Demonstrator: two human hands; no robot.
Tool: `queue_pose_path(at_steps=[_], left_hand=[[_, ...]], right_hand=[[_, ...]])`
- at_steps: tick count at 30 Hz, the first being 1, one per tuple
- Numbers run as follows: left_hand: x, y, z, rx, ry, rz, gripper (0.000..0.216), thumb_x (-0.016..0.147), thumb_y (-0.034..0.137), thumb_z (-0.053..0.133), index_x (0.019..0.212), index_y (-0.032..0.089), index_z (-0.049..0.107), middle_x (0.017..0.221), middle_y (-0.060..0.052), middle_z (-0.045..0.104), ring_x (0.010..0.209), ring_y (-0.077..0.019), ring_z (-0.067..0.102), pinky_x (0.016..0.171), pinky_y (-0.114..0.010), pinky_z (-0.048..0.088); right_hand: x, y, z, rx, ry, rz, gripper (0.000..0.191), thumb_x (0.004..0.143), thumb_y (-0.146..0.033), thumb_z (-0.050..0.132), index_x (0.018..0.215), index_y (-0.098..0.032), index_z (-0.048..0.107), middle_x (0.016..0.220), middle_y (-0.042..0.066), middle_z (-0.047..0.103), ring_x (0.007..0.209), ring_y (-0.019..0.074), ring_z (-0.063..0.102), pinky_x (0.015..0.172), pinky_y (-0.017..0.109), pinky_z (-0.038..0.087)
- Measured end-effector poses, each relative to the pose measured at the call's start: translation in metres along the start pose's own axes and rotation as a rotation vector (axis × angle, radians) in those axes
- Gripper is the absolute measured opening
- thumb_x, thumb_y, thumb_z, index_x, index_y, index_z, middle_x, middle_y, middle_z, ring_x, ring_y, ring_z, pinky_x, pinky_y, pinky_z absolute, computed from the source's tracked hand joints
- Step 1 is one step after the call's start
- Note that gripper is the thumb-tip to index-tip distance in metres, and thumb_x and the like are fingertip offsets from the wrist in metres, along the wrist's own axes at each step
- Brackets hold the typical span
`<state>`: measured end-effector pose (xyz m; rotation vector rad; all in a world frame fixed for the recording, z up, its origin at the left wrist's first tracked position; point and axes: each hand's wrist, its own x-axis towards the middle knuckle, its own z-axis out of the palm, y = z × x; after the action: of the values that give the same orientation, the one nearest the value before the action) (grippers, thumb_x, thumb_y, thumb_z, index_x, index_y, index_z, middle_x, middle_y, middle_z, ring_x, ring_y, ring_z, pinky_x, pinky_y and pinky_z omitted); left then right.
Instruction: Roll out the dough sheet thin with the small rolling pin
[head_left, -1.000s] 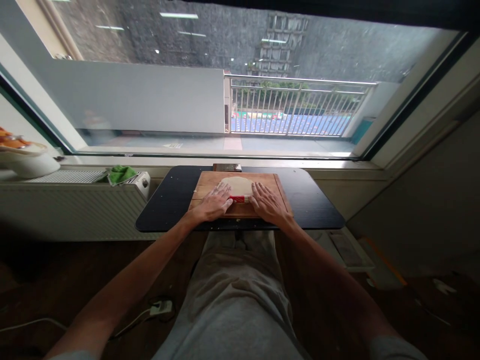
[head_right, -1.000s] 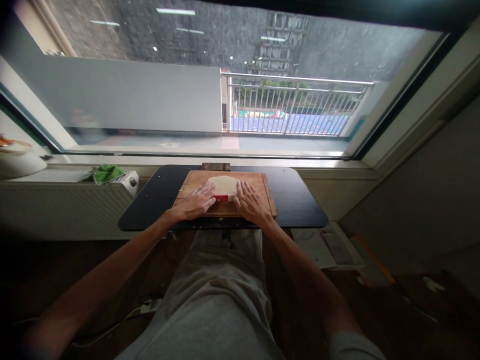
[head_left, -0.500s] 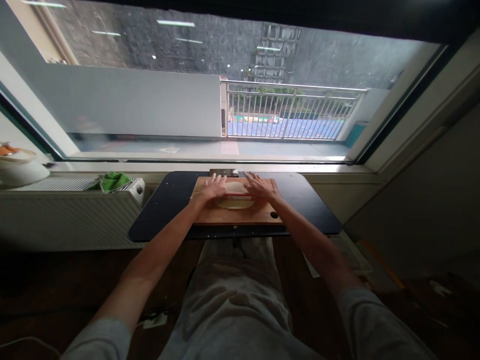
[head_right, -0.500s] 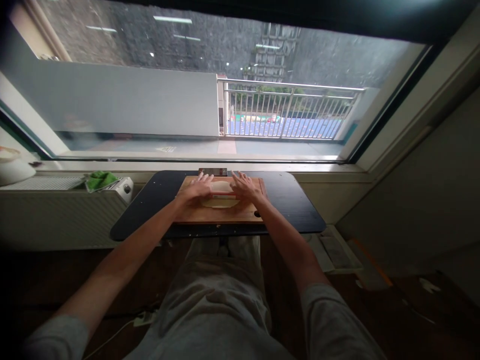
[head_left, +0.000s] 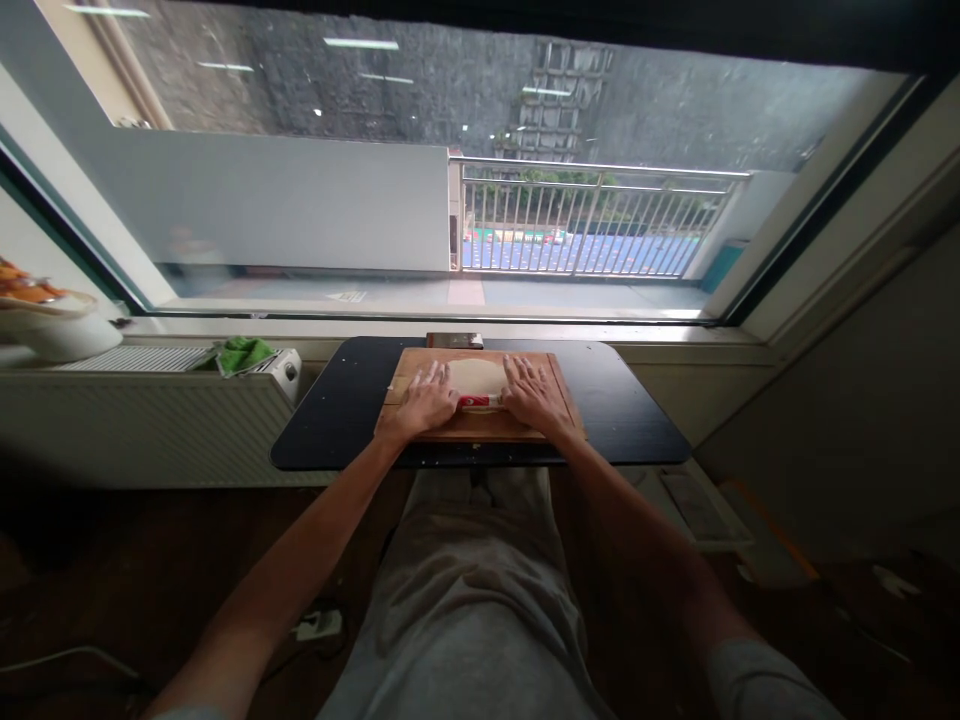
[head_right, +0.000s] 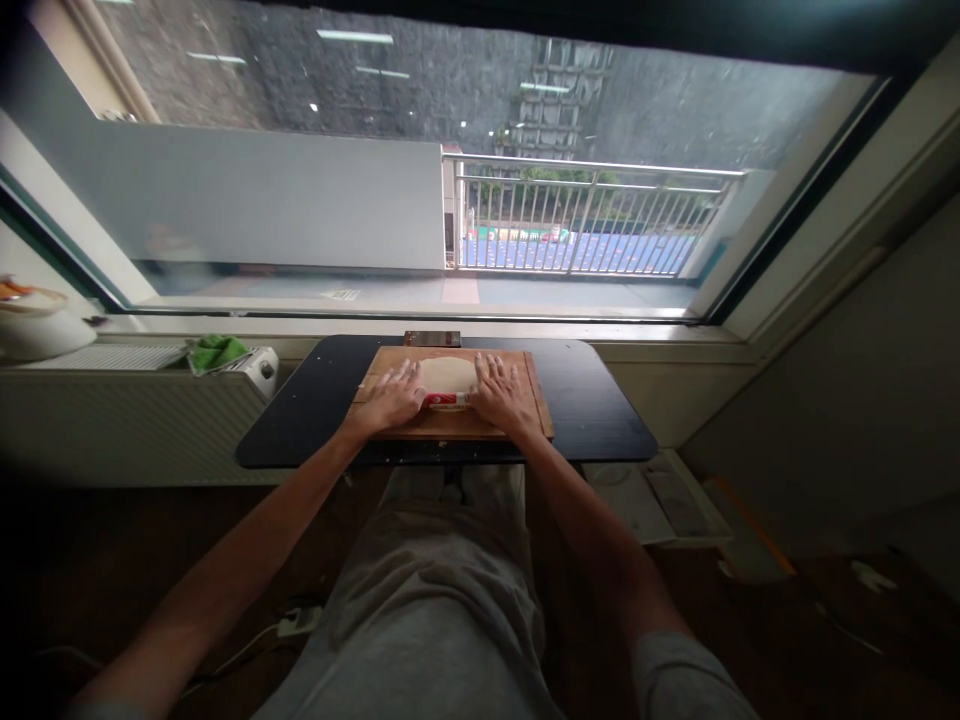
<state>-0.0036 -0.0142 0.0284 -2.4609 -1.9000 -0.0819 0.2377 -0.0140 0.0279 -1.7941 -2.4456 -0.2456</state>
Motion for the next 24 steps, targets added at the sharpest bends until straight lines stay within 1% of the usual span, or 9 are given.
queue_pose_path(at_steps=[3,6,11,13,15,17,19,22,24], left_hand=[[-0.012,0.005,0.000,0.027,0.044,0.005,0.072,0.113,0.032,0.027,0.177,0.000,0.038,0.184,-0.020,0.037,0.175,-0.0303,0.032,0.143,-0.046,0.025],[-0.013,0.006,0.000,0.031,0.065,0.008,0.071,0.113,0.031,0.027,0.176,0.000,0.039,0.184,-0.020,0.037,0.175,-0.0306,0.032,0.143,-0.047,0.026],[0.008,0.005,-0.001,0.026,0.052,-0.053,0.070,0.113,0.031,0.030,0.176,0.001,0.041,0.184,-0.021,0.038,0.174,-0.0326,0.033,0.142,-0.051,0.028],[0.016,0.005,-0.001,0.024,0.038,-0.081,0.070,0.112,0.031,0.033,0.175,0.003,0.043,0.182,-0.022,0.041,0.174,-0.0337,0.034,0.141,-0.053,0.030],[0.018,0.006,-0.001,0.026,0.035,-0.081,0.069,0.112,0.030,0.035,0.176,0.007,0.043,0.182,-0.020,0.043,0.173,-0.0333,0.035,0.141,-0.054,0.031],[0.012,0.007,0.001,0.031,0.066,-0.057,0.068,0.112,0.029,0.036,0.176,0.009,0.044,0.181,-0.018,0.045,0.173,-0.0319,0.036,0.141,-0.051,0.031],[0.001,0.008,0.004,0.034,0.121,-0.024,0.067,0.113,0.029,0.035,0.177,0.012,0.044,0.181,-0.016,0.046,0.173,-0.0308,0.037,0.141,-0.049,0.032],[-0.019,0.009,0.009,0.028,0.191,0.016,0.066,0.113,0.030,0.035,0.177,0.016,0.045,0.180,-0.014,0.049,0.172,-0.0305,0.038,0.141,-0.050,0.033],[-0.027,0.010,0.011,0.020,0.210,0.038,0.066,0.113,0.030,0.035,0.177,0.016,0.045,0.179,-0.015,0.050,0.173,-0.0303,0.037,0.140,-0.050,0.033]], right_hand=[[-0.012,-0.006,0.000,-0.026,0.048,0.024,0.078,0.112,-0.028,0.034,0.184,-0.005,0.019,0.187,0.019,0.032,0.175,0.0339,0.030,0.141,0.058,0.027],[-0.012,-0.008,-0.001,-0.045,0.081,0.039,0.078,0.111,-0.029,0.034,0.185,-0.007,0.019,0.187,0.018,0.034,0.174,0.0354,0.032,0.140,0.060,0.028],[0.004,-0.004,-0.006,-0.062,0.090,0.021,0.079,0.109,-0.026,0.039,0.184,-0.009,0.023,0.185,0.021,0.037,0.174,0.0381,0.031,0.138,0.066,0.028],[0.009,-0.003,-0.007,-0.065,0.094,0.028,0.078,0.109,-0.025,0.040,0.184,-0.008,0.025,0.185,0.022,0.037,0.174,0.0392,0.032,0.138,0.067,0.029],[0.009,-0.004,-0.005,-0.065,0.112,0.027,0.078,0.109,-0.025,0.040,0.183,-0.007,0.026,0.185,0.023,0.036,0.173,0.0394,0.033,0.138,0.066,0.029],[0.004,-0.006,-0.001,-0.054,0.137,0.029,0.079,0.109,-0.024,0.041,0.184,-0.007,0.024,0.184,0.023,0.037,0.173,0.0383,0.034,0.139,0.064,0.029],[-0.003,-0.009,0.004,-0.029,0.163,0.050,0.082,0.108,-0.024,0.041,0.185,-0.009,0.016,0.183,0.021,0.040,0.171,0.0368,0.039,0.139,0.061,0.029],[-0.016,-0.015,0.013,0.009,0.205,0.090,0.088,0.108,-0.023,0.043,0.186,-0.011,0.004,0.182,0.020,0.043,0.167,0.0357,0.046,0.138,0.057,0.032],[-0.021,-0.017,0.015,0.021,0.224,0.101,0.087,0.108,-0.023,0.042,0.186,-0.010,0.005,0.182,0.021,0.041,0.167,0.0352,0.046,0.139,0.056,0.032]])
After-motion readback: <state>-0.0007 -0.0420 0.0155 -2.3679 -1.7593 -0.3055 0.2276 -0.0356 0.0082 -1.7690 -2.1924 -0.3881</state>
